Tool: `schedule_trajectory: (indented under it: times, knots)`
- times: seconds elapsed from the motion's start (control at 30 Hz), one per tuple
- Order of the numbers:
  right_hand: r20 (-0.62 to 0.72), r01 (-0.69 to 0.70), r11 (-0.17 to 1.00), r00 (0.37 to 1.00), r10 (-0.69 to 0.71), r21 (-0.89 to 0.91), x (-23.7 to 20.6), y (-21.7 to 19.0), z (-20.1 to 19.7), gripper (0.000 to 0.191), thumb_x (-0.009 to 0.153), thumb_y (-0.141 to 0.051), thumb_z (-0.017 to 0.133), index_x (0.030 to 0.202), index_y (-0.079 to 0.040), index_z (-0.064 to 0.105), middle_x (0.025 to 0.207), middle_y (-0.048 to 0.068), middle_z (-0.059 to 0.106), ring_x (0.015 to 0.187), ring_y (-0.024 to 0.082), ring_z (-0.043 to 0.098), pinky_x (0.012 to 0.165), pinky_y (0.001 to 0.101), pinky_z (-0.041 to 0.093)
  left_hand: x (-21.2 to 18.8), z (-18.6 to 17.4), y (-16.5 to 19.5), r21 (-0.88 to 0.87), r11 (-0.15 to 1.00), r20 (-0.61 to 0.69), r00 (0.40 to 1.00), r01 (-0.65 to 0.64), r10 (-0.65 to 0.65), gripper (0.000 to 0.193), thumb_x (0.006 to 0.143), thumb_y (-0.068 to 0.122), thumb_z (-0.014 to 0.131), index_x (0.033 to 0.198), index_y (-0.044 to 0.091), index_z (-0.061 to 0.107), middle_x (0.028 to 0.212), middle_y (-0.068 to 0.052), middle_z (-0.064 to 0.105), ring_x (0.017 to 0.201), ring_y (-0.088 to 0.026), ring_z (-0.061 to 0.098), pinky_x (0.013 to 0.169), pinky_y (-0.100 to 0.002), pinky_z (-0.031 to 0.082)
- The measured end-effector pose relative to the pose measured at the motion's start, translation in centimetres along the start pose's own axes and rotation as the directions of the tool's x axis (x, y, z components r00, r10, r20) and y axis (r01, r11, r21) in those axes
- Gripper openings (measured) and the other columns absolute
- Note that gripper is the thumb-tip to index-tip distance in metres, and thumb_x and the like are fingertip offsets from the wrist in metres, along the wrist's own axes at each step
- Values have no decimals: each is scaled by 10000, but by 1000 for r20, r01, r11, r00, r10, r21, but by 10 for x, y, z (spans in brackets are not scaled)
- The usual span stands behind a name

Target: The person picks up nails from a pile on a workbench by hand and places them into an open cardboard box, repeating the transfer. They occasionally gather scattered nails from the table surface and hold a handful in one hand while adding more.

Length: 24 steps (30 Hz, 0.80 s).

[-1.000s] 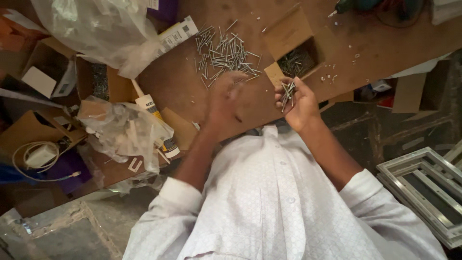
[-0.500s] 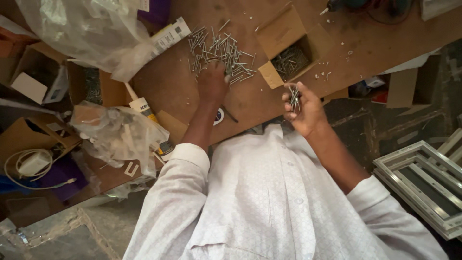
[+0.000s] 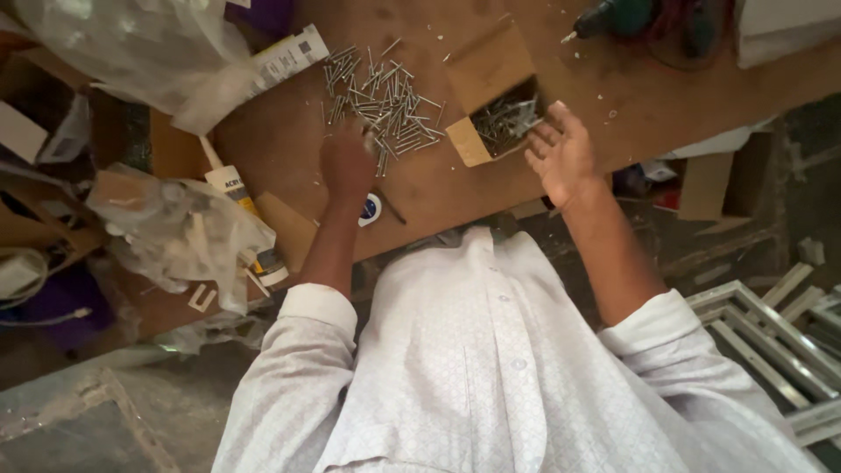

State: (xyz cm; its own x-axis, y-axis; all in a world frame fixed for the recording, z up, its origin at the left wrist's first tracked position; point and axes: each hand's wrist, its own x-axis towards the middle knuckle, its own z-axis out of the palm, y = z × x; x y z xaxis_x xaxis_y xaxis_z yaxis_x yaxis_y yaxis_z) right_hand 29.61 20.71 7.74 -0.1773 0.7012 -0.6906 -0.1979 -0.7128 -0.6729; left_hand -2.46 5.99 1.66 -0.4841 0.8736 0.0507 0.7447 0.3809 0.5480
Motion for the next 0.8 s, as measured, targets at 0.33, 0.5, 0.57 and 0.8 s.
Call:
schedule_trajectory:
  times: [0.33,0.5,0.57,0.8]
  knots:
    - [176,-108,994,979,104,9,-27,23,-21,257,1036,-312,580,1131,-78,630,1066,97,708,1045,255,677,949,446,562,-16,3,11,-444,845,-151,905,297,-397,204,940,157,768,1122,67,754,1020,-88,778,898,-215,749,802,-340,573]
    - [370,-351,935,864,341,-43,-36,21,-25,304,1037,-352,550,1112,-73,647,1045,106,724,1003,246,694,919,425,564,-28,13,67,-912,325,83,889,250,-451,256,971,129,744,1195,6,725,1006,-3,734,840,-61,638,726,-214,511]
    - [403,-397,916,830,386,-59,-35,15,-22,298,1037,-339,546,1118,-70,645,1044,107,728,984,247,705,902,412,574,-39,12,104,-916,281,129,874,286,-469,270,965,134,750,1207,16,730,1009,26,720,805,-34,580,687,-188,469]
    - [669,-142,990,735,111,-9,-39,-8,6,345,957,-32,656,1298,-87,634,1107,84,737,970,170,716,855,301,591,-67,13,206,-962,-42,254,832,269,-494,237,968,126,736,1183,33,697,1020,-20,732,858,-75,672,756,-213,529]
